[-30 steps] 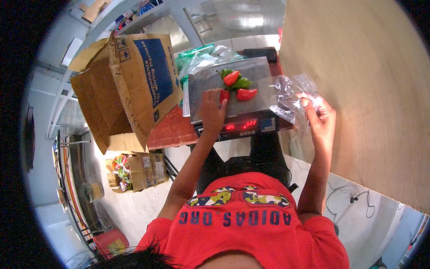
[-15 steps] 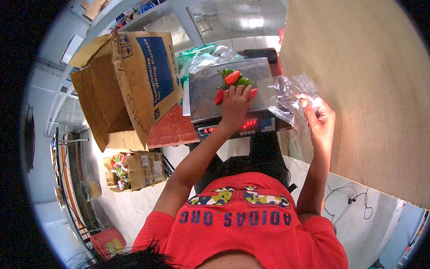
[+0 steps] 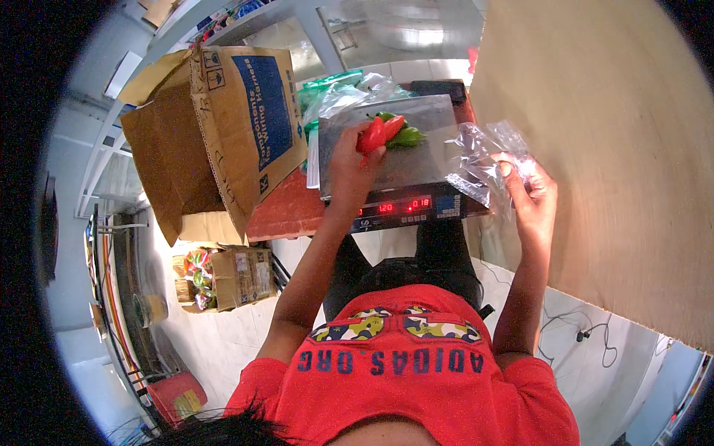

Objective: The person picks peppers from a cardboard box, places them on a digital scale to check their weight, and then puts them into a clear plastic bag.

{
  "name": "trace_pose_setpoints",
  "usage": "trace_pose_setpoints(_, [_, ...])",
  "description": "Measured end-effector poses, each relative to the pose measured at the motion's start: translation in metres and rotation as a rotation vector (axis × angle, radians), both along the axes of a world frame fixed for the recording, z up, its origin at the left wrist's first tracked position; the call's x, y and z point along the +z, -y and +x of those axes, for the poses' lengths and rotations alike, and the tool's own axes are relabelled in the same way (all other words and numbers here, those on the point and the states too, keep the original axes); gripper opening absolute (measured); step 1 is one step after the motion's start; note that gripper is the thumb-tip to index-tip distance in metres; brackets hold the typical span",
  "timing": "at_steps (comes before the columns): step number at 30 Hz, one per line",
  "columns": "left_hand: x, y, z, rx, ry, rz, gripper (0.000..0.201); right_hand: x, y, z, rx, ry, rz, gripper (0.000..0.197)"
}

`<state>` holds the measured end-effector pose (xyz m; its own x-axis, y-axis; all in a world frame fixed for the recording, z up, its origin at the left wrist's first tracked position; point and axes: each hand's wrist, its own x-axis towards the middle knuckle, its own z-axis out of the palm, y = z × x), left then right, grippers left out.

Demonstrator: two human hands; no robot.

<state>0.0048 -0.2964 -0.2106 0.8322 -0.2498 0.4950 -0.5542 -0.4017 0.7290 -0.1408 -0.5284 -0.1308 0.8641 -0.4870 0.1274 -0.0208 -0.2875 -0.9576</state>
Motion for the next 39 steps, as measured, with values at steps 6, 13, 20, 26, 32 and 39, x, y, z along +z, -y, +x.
trace_pose_setpoints(6, [-0.004,-0.015,-0.005,0.014,-0.116,-0.057,0.040,0.002,-0.006,0.001,0.015,0.052,-0.012,0.017])
trace_pose_setpoints(13, [-0.016,-0.018,-0.005,0.071,-0.069,-0.100,0.037,0.005,-0.004,-0.001,0.005,0.000,-0.017,0.017])
trace_pose_setpoints(20, [-0.059,-0.058,0.011,0.093,-0.387,-0.250,0.037,0.005,-0.010,0.003,0.036,0.050,0.018,0.017])
trace_pose_setpoints(26, [0.043,-0.082,-0.051,-0.277,-0.678,-0.216,0.053,0.002,-0.009,0.006,0.067,0.053,-0.050,0.016])
trace_pose_setpoints(32, [0.139,-0.198,-0.072,-0.077,-0.433,-0.377,0.053,0.009,-0.022,0.015,0.070,0.029,-0.070,0.016])
trace_pose_setpoints(39, [0.134,-0.318,0.041,0.471,-0.375,0.126,0.048,0.006,-0.033,0.022,0.141,0.044,-0.070,0.018])
